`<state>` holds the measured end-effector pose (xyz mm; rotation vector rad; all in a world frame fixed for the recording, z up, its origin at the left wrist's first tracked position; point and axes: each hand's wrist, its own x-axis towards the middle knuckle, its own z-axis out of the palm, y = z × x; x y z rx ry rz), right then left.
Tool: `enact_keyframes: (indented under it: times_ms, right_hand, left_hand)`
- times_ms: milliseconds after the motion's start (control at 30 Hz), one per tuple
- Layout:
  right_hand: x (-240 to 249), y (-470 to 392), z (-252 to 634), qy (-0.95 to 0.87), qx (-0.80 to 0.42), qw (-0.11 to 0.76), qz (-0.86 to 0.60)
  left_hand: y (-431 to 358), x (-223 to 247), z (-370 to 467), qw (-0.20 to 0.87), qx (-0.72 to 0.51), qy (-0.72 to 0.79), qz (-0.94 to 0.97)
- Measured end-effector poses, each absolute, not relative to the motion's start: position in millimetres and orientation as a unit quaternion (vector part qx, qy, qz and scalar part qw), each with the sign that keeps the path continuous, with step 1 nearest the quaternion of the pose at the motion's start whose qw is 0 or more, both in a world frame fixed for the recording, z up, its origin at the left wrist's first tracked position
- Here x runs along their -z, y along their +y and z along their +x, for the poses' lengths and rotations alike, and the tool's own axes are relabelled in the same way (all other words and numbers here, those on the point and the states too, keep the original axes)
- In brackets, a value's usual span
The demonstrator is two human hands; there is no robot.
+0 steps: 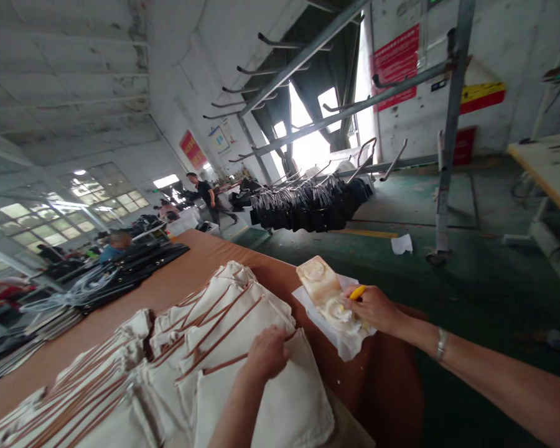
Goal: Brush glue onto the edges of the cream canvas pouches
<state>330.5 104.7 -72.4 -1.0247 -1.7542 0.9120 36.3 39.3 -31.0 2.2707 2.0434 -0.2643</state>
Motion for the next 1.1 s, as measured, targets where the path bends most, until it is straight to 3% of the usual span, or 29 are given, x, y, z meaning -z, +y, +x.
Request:
enact_keyframes:
  times_ms: [333, 667, 800, 933, 1100]
  right_hand:
    - [65, 88, 345, -0.767, -0.315, 0.425, -0.365]
    - [71, 60, 358, -0.788, -0.268, 0.445, -0.33]
    - [53, 42, 350, -0.741, -0.334, 0.458, -0.361]
    - [19, 12, 339, -0.625, -0.49, 0.494, -0.354]
    - [-16, -20, 318, -0.582, -0.578, 0.493, -0.292]
  left_hand:
    - [44, 47, 41, 0.084, 0.008, 0.697, 0.712]
    - [-24, 9, 36, 0.195, -0.172, 0.681, 0.684]
    - [-59, -4, 51, 0.226, -0.232, 0.684, 0.654]
    - [-83, -14, 70, 0.273, -0.313, 0.685, 0.598]
    - [-96, -19, 84, 0.242, -0.353, 0.696, 0.577]
